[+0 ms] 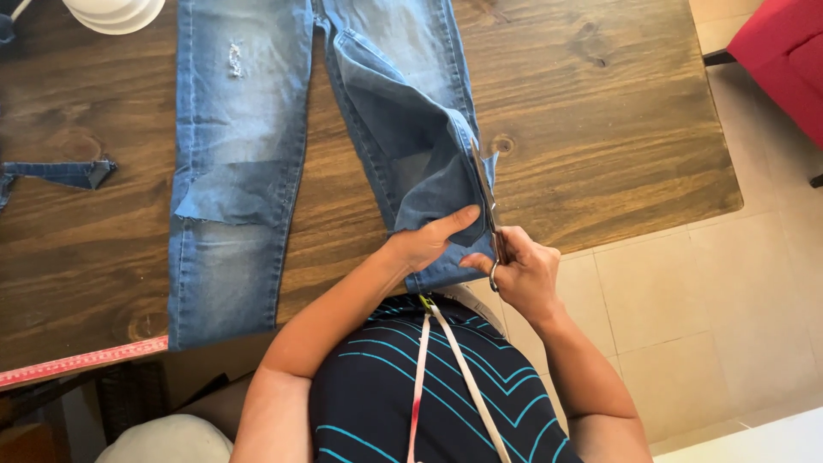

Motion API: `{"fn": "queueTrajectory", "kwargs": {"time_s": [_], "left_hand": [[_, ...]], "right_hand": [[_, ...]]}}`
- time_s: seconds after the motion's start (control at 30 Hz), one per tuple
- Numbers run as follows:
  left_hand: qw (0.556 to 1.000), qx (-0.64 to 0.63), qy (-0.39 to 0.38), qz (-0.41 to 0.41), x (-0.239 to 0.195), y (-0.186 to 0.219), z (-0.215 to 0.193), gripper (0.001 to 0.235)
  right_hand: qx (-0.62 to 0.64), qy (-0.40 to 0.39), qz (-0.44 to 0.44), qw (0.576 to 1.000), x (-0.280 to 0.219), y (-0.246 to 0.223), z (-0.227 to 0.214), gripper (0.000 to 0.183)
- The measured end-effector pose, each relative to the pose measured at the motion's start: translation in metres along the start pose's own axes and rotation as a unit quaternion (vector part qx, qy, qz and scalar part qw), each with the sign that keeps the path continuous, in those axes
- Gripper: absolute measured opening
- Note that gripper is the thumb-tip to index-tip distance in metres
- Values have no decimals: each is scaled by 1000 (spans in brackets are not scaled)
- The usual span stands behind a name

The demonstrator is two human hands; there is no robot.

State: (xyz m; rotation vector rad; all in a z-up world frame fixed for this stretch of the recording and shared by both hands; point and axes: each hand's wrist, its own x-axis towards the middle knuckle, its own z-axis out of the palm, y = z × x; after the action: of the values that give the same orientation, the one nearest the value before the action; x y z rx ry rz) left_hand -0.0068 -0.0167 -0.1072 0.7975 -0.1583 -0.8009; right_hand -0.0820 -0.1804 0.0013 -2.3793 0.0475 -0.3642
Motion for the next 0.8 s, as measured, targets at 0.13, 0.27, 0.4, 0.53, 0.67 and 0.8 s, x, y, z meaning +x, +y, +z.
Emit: {"fn": "queueTrajectory", "kwargs": {"time_s": [0.13, 0.27, 0.4, 0.53, 0.67, 0.8], "left_hand": [[1000, -18, -6, 19, -5, 31, 30, 65], [998, -50, 27, 23, 4, 9, 2, 62], [991, -70, 100, 53, 0, 64, 16, 69], [966, -50, 238, -87, -20, 134, 34, 98], [974, -29, 178, 139, -20, 116, -10, 57], [963, -69, 178, 192, -17, 115, -16, 40]], "right_hand": [[-1, -4, -5, 1000, 0, 7, 5, 38], [50, -43, 2, 998, 9, 4, 0, 44], [211, -124, 49, 968, 13, 37, 2, 54], [247, -96, 104, 959, 21, 60, 2, 41], [278, -54, 160, 946, 30, 79, -3, 26], [280, -39, 166, 945, 33, 85, 4, 30]]}}
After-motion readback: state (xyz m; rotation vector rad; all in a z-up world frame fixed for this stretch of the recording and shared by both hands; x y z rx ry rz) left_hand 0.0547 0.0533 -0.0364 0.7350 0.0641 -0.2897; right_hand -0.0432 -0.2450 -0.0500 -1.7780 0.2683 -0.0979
